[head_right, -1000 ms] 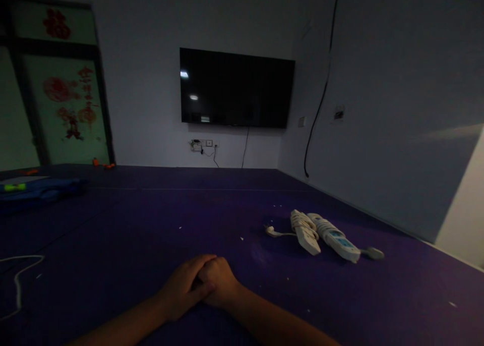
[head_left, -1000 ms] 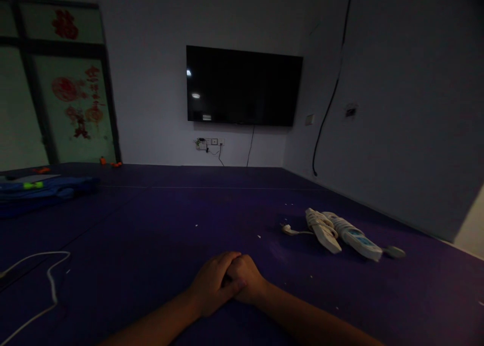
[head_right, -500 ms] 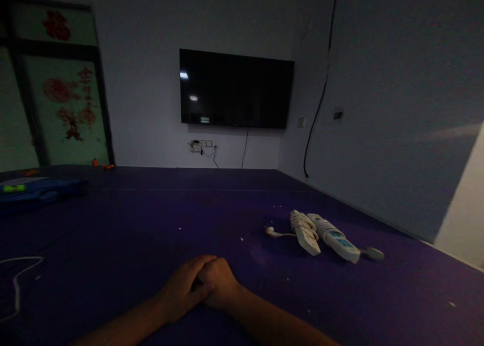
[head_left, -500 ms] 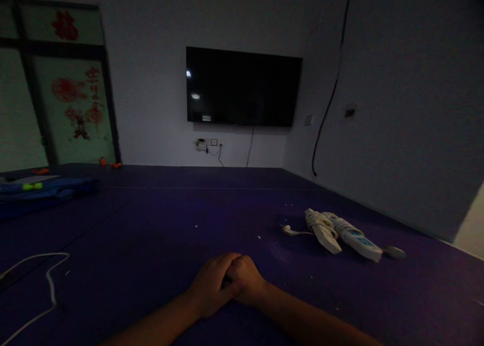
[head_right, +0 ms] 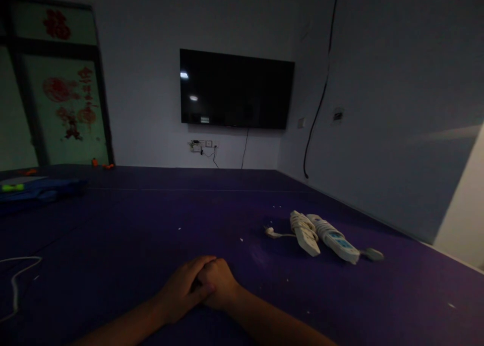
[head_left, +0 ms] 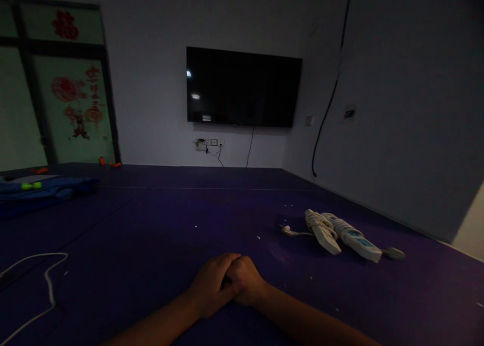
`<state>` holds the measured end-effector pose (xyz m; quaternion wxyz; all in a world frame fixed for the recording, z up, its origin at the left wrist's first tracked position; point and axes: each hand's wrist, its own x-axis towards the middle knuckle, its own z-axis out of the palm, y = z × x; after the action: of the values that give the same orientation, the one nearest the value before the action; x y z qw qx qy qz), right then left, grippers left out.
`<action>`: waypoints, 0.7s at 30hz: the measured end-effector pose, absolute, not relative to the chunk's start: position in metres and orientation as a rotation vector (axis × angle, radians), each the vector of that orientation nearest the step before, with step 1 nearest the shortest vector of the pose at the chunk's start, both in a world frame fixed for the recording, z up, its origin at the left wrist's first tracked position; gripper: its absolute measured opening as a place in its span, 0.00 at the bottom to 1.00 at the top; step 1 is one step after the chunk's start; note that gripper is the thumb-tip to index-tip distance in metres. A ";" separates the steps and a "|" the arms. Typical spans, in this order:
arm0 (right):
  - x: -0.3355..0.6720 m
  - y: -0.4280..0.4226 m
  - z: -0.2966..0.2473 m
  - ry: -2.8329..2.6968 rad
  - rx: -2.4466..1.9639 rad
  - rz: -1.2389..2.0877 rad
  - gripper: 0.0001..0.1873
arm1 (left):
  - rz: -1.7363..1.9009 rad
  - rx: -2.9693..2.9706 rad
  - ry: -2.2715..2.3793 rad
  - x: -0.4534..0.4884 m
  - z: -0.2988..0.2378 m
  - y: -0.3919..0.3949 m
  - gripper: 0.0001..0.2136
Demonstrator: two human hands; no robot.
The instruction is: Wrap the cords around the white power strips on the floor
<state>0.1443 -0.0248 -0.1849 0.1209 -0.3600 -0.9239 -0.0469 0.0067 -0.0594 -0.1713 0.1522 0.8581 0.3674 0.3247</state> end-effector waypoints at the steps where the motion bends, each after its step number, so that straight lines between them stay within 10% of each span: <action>1: 0.144 -0.025 -0.185 -2.702 -1.056 -0.142 0.10 | 0.931 2.464 1.056 0.007 -0.172 -0.059 0.26; 21: 0.141 -0.025 -0.183 -2.730 -1.077 -0.115 0.12 | 0.933 2.471 1.062 0.006 -0.170 -0.060 0.26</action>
<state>0.1413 -0.0249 -0.1834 0.1022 -0.3648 -0.9247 -0.0389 0.0060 -0.0599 -0.1703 0.1467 0.8586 0.3690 0.3241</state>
